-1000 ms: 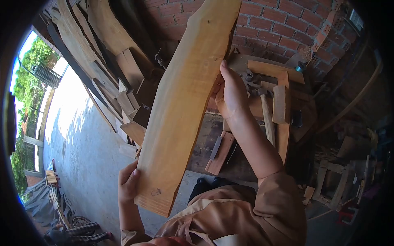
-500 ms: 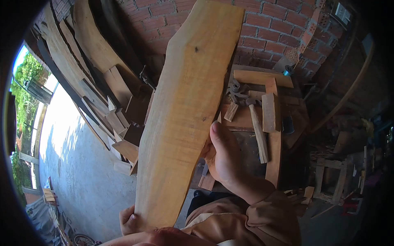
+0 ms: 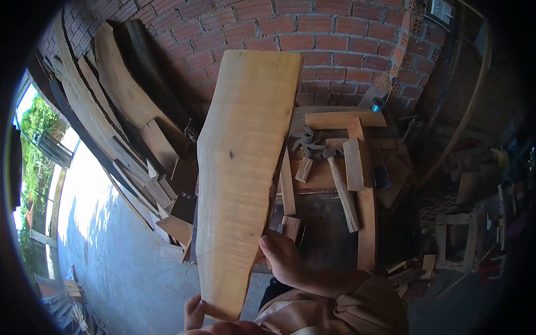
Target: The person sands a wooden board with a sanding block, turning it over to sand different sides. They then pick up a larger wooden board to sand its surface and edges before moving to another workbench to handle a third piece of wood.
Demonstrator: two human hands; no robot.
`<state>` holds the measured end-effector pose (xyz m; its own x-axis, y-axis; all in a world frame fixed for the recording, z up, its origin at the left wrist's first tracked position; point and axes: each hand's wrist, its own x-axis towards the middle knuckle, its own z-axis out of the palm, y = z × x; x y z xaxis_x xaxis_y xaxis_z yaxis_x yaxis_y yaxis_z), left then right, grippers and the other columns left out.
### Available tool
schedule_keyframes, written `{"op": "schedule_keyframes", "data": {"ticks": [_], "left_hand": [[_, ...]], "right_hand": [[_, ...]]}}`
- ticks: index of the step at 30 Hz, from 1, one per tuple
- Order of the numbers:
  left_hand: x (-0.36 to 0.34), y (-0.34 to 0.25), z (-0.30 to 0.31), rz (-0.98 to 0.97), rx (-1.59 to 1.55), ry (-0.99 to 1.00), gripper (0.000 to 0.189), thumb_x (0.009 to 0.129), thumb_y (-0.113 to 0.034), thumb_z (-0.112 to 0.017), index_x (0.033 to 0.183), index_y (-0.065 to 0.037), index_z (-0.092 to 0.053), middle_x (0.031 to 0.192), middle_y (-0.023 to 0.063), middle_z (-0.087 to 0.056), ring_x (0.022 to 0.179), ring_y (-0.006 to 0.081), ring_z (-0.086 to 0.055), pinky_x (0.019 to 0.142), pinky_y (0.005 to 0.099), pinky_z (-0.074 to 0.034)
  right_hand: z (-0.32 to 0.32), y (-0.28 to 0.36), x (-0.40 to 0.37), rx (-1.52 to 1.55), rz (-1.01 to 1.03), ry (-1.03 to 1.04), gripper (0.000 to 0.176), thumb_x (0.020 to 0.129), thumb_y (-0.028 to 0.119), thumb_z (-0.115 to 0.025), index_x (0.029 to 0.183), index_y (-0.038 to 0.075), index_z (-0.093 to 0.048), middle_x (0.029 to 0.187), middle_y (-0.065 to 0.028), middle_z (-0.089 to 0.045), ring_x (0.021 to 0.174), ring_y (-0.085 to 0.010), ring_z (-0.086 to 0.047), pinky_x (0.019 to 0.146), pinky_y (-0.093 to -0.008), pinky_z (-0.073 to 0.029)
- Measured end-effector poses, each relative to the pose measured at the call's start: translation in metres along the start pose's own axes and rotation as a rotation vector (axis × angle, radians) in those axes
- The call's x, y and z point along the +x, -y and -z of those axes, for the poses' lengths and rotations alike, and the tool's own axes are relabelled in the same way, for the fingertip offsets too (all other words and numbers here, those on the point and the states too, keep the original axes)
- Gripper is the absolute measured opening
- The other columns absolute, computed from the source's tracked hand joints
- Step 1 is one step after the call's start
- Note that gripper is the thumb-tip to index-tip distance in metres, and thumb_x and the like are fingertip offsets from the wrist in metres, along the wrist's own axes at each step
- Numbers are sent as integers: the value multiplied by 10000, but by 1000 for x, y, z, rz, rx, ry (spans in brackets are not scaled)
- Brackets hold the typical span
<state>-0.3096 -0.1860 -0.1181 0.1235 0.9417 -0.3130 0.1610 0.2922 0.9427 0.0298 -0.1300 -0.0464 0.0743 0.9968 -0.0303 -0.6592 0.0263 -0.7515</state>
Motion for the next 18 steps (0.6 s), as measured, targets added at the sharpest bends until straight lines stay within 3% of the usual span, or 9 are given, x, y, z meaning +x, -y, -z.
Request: {"op": "schedule_keyframes", "data": {"ticks": [1, 4, 9, 14, 18], "left_hand": [[6, -1, 6, 37, 43, 134, 238, 884, -105, -502, 1060, 41, -565, 964, 66, -618, 895, 124, -549, 800, 258, -429], [13, 27, 12, 68, 21, 98, 268, 883, -165, -513, 1070, 21, -563, 907, 68, -617, 829, 135, -557, 728, 277, -439], [13, 71, 11, 165, -60, 59, 338, 881, -284, -536, 1088, -19, -559, 793, 73, -616, 696, 158, -573, 584, 317, -459], [18, 8, -12, 145, -85, 51, 305, 843, -119, -559, 1087, 66, -561, 961, 72, -621, 893, 131, -560, 808, 252, -419], [39, -34, -31, 129, 48, 61, 266, 893, -110, -462, 1089, 50, -545, 963, 54, -600, 882, 110, -531, 798, 247, -418]], "right_hand": [[2, -3, -1, -37, -22, 12, 323, 948, 289, -383, 1012, -5, -498, 838, -55, -578, 783, -121, -605, 691, -250, -503], [1, -11, -2, -37, -62, 11, 327, 950, 287, -377, 994, -11, -505, 855, -56, -586, 809, -116, -600, 729, -260, -504], [11, -23, -7, -91, -62, -51, 321, 948, 284, -389, 986, -8, -517, 810, -31, -572, 755, -77, -553, 682, -231, -464], [13, -18, 8, -213, 18, -108, 301, 948, 274, -388, 950, 8, -529, 743, 10, -518, 670, -52, -469, 620, -206, -386], [12, -11, 69, -286, 182, -200, 295, 942, 266, -414, 938, 8, -556, 802, 3, -549, 696, -58, -481, 644, -203, -388]]}}
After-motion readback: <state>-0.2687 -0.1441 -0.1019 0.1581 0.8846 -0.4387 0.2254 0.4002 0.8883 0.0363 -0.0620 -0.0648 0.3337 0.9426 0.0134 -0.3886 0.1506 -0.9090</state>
